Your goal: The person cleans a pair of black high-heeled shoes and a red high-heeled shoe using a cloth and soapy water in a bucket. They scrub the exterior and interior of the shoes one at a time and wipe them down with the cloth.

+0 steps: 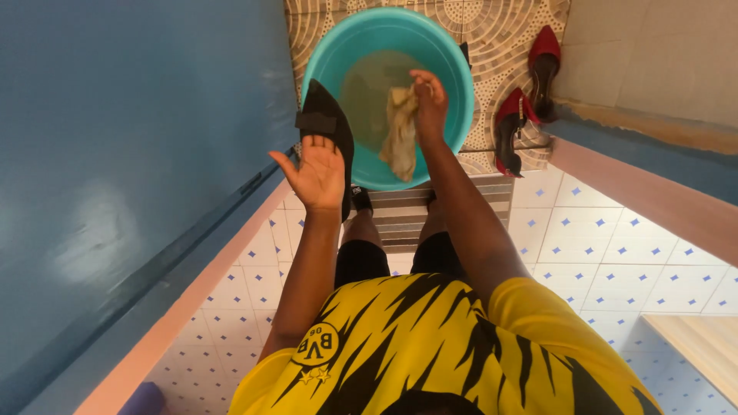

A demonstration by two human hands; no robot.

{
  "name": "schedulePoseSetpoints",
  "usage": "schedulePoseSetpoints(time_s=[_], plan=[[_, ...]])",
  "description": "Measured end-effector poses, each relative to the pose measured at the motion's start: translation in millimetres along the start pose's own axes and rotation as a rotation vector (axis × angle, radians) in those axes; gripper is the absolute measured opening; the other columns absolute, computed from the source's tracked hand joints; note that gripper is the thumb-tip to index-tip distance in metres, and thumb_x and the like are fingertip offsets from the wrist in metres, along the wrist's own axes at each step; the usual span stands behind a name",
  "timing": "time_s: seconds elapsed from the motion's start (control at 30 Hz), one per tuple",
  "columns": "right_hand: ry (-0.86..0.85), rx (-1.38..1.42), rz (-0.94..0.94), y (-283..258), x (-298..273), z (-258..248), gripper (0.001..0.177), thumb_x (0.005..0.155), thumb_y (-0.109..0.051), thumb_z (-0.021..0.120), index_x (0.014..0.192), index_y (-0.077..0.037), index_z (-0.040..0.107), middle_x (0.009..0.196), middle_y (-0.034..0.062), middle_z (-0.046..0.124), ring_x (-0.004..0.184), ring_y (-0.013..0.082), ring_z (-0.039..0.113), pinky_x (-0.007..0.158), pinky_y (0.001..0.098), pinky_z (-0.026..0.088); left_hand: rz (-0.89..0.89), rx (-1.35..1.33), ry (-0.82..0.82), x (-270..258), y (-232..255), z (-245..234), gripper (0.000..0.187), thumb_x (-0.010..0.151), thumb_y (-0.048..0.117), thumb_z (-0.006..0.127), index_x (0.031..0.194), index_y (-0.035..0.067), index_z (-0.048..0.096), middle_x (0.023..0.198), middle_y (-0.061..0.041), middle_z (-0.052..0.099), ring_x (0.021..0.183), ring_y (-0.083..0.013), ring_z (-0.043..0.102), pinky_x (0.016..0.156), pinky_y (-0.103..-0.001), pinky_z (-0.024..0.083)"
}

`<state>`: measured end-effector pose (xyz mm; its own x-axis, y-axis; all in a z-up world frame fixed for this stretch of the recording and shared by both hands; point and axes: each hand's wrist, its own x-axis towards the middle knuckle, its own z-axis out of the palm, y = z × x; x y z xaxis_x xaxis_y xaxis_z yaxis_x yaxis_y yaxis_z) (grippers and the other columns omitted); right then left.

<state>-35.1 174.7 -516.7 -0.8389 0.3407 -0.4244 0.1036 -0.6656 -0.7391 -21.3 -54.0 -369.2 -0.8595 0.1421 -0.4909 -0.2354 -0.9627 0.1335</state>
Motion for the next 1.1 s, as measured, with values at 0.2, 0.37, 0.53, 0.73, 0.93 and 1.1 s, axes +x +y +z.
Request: schedulePoseSetpoints(time_s=[0.2,0.37,0.53,0.73,0.93,1.1], plan=[[0.210,0.233,0.432,135,63,-59,0.029,0.106,-0.027,0.069,0.124,-0.004,0.068,0.094,0.0031,0.061,0.085,0.0148,0.060,0.073,0.0294,0.053,-0.089,-0.017,0.030,8,-9,-89,0.096,0.098,0.078,0.053,0.152,-0.001,0.043,0.143,-0.009,0.047,0.135,-0.0201,0.041,0.122,-0.033,0.027],[0.238,0.372,0.623,212,52,-77,0.033,0.105,-0.031,0.071,0.123,-0.004,0.066,0.096,0.0056,0.062,0.087,0.0177,0.061,0.074,0.0312,0.054,-0.132,0.009,0.147,21,-9,-136,0.094,0.094,0.077,0.052,0.146,0.000,0.043,0.132,-0.007,0.049,0.123,-0.0180,0.044,0.114,-0.031,0.028],[0.198,0.517,0.671,229,51,-105,0.037,0.104,-0.035,0.073,0.122,-0.004,0.065,0.097,0.0081,0.063,0.089,0.0207,0.062,0.075,0.0329,0.055,-0.149,0.013,0.160,36,-16,-133,0.094,0.096,0.077,0.050,0.149,-0.001,0.042,0.133,-0.006,0.048,0.125,-0.0172,0.043,0.117,-0.031,0.027],[0.003,0.796,0.673,224,64,-108,0.043,0.103,-0.040,0.076,0.121,-0.003,0.064,0.099,0.0111,0.064,0.091,0.0243,0.064,0.077,0.0350,0.056,-0.173,0.022,0.198,45,-19,-134,0.096,0.092,0.077,0.049,0.147,-0.001,0.041,0.133,-0.007,0.050,0.126,-0.0179,0.045,0.118,-0.033,0.027],[-0.026,0.589,0.573,165,65,-58,0.035,0.099,-0.028,0.072,0.125,-0.008,0.060,0.120,0.0128,0.065,0.103,0.0272,0.065,0.082,0.0387,0.056,-0.169,-0.091,0.069,41,-18,-148,0.094,0.101,0.077,0.050,0.150,-0.002,0.043,0.134,-0.007,0.050,0.128,-0.0188,0.043,0.118,-0.033,0.027],[-0.052,0.385,0.503,98,35,-16,0.061,0.080,-0.012,0.071,0.136,-0.002,0.049,0.140,0.0158,0.056,0.122,0.0296,0.067,0.101,0.0424,0.060,-0.160,-0.058,0.127,27,-16,-126,0.095,0.098,0.076,0.051,0.152,-0.002,0.040,0.141,-0.009,0.049,0.134,-0.0198,0.043,0.121,-0.034,0.027]])
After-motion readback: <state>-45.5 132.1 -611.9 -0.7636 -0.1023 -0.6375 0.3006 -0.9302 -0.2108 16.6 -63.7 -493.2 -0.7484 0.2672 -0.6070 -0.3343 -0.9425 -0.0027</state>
